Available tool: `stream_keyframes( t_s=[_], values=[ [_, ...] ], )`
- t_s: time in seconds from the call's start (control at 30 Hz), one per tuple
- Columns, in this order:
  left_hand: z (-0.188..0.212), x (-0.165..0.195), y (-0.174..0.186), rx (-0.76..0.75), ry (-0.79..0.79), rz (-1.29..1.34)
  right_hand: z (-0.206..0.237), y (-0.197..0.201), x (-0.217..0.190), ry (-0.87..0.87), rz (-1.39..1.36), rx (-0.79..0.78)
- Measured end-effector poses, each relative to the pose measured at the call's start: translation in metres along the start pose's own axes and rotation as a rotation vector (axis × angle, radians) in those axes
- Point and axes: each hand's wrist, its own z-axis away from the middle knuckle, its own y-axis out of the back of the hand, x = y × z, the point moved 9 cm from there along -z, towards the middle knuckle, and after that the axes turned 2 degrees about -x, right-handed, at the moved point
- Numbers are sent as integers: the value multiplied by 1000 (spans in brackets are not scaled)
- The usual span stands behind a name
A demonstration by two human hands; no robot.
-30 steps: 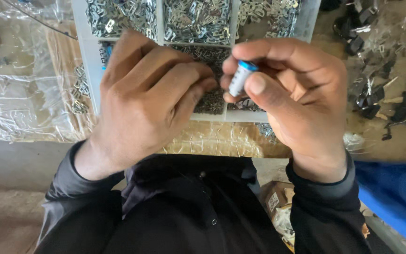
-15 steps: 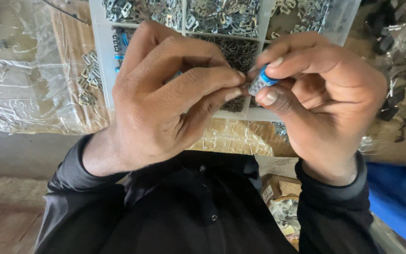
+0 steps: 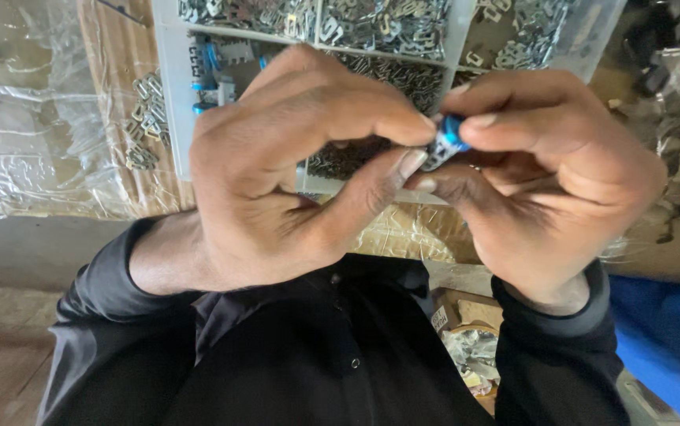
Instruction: The person sits at a workbench and assembles lock cylinders by hand, picking small pins and springs from a compartment organizer tray and inserting them one at a time into the cylinder held in the other hand, occasionally reaching into the tray for more parts.
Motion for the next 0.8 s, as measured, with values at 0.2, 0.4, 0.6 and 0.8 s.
stream_keyframes(
  t_s=[0.2,0.4,0.6,0.8],
  values=[
    [0,-5,1,1,19,143,2,-1,-6,138,21,-41],
    [6,-9,2,13,19,147,-2,-2,-9,152,38,-72],
    [7,-3,2,32,-26,33,-1,-5,-17,156,170,-66],
    [-12,10,4,72,-112,-115,-9,-4,-8,193,67,-19]
  ],
)
